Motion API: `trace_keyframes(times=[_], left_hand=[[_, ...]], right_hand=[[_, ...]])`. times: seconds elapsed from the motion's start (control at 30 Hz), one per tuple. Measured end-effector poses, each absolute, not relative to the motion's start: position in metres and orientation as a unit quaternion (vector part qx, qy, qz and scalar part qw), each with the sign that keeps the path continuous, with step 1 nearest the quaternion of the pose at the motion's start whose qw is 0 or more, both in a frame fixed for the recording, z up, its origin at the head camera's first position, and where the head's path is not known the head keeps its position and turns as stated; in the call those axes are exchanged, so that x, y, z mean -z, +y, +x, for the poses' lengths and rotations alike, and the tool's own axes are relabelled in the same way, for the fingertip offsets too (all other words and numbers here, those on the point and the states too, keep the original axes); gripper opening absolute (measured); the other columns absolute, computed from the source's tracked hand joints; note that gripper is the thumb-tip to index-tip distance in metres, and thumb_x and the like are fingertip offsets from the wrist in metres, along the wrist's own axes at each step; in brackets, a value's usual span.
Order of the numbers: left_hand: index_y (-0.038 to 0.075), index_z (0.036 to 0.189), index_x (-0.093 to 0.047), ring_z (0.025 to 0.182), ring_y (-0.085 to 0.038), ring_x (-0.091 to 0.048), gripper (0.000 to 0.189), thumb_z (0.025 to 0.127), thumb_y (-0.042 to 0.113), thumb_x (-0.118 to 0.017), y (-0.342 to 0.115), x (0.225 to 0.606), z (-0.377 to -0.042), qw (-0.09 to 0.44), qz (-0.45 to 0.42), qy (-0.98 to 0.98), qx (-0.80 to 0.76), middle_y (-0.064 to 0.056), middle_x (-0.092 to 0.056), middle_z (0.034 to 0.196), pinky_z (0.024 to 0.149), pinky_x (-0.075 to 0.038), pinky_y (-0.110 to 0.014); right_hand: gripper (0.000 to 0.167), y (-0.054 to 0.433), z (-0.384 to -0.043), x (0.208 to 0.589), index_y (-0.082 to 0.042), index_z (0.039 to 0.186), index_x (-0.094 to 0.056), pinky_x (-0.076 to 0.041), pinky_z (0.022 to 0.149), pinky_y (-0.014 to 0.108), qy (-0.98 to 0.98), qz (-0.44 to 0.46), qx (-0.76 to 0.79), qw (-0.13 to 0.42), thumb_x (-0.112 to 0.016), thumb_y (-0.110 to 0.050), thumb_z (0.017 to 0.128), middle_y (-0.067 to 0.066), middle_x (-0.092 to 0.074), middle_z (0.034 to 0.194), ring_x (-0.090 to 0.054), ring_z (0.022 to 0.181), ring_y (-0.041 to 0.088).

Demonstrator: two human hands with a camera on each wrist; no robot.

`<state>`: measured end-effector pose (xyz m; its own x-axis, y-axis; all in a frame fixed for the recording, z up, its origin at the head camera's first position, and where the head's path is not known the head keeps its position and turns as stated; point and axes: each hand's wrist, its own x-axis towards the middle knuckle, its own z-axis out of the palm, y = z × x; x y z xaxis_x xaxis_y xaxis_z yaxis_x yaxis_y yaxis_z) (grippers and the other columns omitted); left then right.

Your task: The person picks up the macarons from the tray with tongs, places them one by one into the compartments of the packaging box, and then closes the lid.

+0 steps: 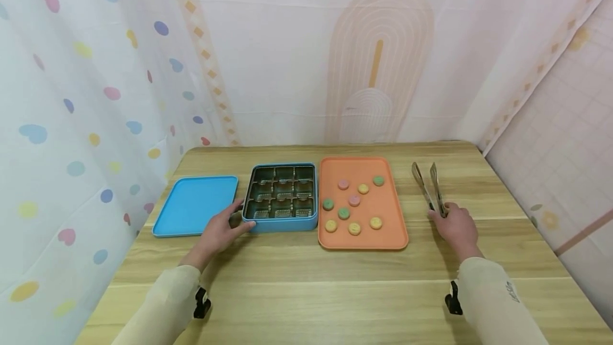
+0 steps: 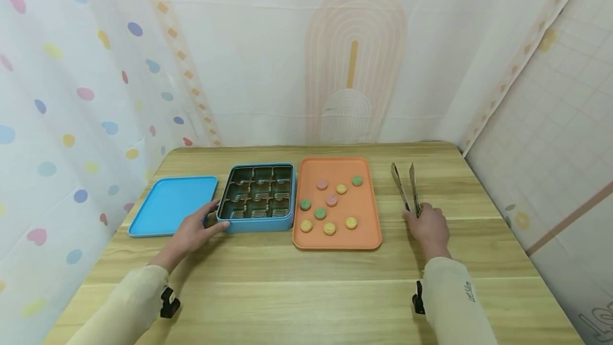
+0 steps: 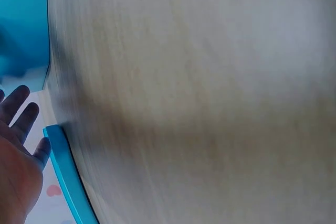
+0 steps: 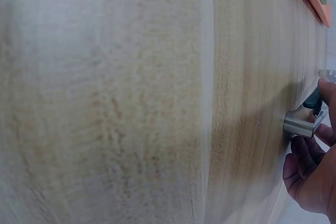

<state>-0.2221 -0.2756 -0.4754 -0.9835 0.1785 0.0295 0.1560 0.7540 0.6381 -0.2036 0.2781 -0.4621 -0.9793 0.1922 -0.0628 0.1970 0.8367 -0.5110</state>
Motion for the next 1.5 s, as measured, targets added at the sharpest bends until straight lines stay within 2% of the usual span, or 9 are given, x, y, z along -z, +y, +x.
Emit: trace_keyframes(times=[0.3,0.43,0.57,0.93,1.03,1.17,1.23,1.4,1.5], left_hand=[[0.002,0.155,-0.030,0.139,-0.048,-0.031,0.087,0.093,0.053,-0.064,-0.276,0.478,-0.220,0.011,0.091,0.938,-0.334,-0.026,-0.036,0.152,0.109,-0.028,-0.062],[0.002,0.155,-0.029,0.140,-0.047,-0.030,0.089,0.093,0.056,-0.063,-0.276,0.479,-0.219,0.014,0.088,0.937,-0.338,-0.025,-0.036,0.153,0.109,-0.028,-0.061],[0.003,0.156,-0.030,0.140,-0.046,-0.031,0.087,0.093,0.055,-0.063,-0.274,0.480,-0.219,0.010,0.092,0.935,-0.341,-0.024,-0.038,0.152,0.110,-0.029,-0.061],[0.001,0.155,-0.031,0.139,-0.045,-0.033,0.082,0.095,0.047,-0.065,-0.271,0.477,-0.216,0.002,0.091,0.932,-0.351,-0.024,-0.041,0.150,0.109,-0.030,-0.060],[0.003,0.155,-0.031,0.139,-0.045,-0.033,0.083,0.094,0.048,-0.065,-0.272,0.477,-0.216,0.005,0.088,0.932,-0.352,-0.024,-0.041,0.150,0.109,-0.030,-0.060],[0.004,0.155,-0.032,0.140,-0.044,-0.033,0.084,0.093,0.050,-0.065,-0.272,0.478,-0.217,0.009,0.087,0.931,-0.354,-0.022,-0.042,0.150,0.109,-0.030,-0.060],[0.004,0.155,-0.032,0.140,-0.044,-0.032,0.085,0.093,0.051,-0.065,-0.272,0.477,-0.217,0.010,0.087,0.932,-0.353,-0.023,-0.041,0.151,0.110,-0.030,-0.060],[0.001,0.154,-0.032,0.140,-0.045,-0.031,0.086,0.092,0.051,-0.066,-0.269,0.475,-0.217,0.009,0.086,0.934,-0.348,-0.025,-0.038,0.152,0.110,-0.028,-0.060],[-0.001,0.154,-0.031,0.140,-0.046,-0.030,0.088,0.092,0.049,-0.068,-0.266,0.473,-0.217,0.009,0.085,0.933,-0.350,-0.027,-0.036,0.152,0.109,-0.029,-0.061]], right_hand=[[0.057,0.280,-0.207,0.465,0.019,0.130,-0.047,-0.049,0.077,0.059,0.960,0.092,0.265,-0.004,-0.051,-0.031,0.101,0.040,-0.056,0.116,-0.058,0.100,0.053],[0.052,0.282,-0.209,0.466,0.017,0.120,-0.053,-0.049,0.070,0.055,0.961,0.095,0.258,0.002,-0.050,-0.030,0.101,0.037,-0.060,0.106,-0.061,0.089,0.047],[0.045,0.284,-0.208,0.463,0.013,0.111,-0.057,-0.047,0.062,0.049,0.960,0.105,0.260,0.012,-0.048,-0.030,0.101,0.030,-0.061,0.095,-0.058,0.077,0.037],[0.038,0.286,-0.209,0.459,0.011,0.097,-0.058,-0.043,0.053,0.045,0.956,0.121,0.265,-0.023,-0.041,-0.023,0.099,0.023,-0.057,0.079,-0.053,0.066,0.033],[0.039,0.286,-0.211,0.458,0.012,0.101,-0.058,-0.044,0.055,0.047,0.956,0.125,0.264,-0.032,-0.039,-0.023,0.098,0.026,-0.056,0.083,-0.053,0.068,0.035],[0.046,0.286,-0.213,0.454,0.018,0.120,-0.053,-0.046,0.065,0.056,0.957,0.118,0.264,-0.031,-0.040,-0.022,0.099,0.036,-0.053,0.100,-0.057,0.082,0.047],[0.046,0.285,-0.214,0.452,0.018,0.120,-0.053,-0.046,0.066,0.057,0.957,0.111,0.266,-0.035,-0.041,-0.022,0.099,0.037,-0.053,0.102,-0.057,0.085,0.049],[0.036,0.280,-0.217,0.447,0.011,0.099,-0.059,-0.042,0.055,0.045,0.953,0.085,0.283,-0.059,-0.041,-0.020,0.100,0.024,-0.056,0.081,-0.053,0.068,0.035],[0.037,0.276,-0.219,0.443,0.011,0.104,-0.061,-0.039,0.054,0.038,0.945,0.076,0.312,-0.060,-0.040,-0.020,0.101,0.019,-0.058,0.078,-0.051,0.065,0.029]])
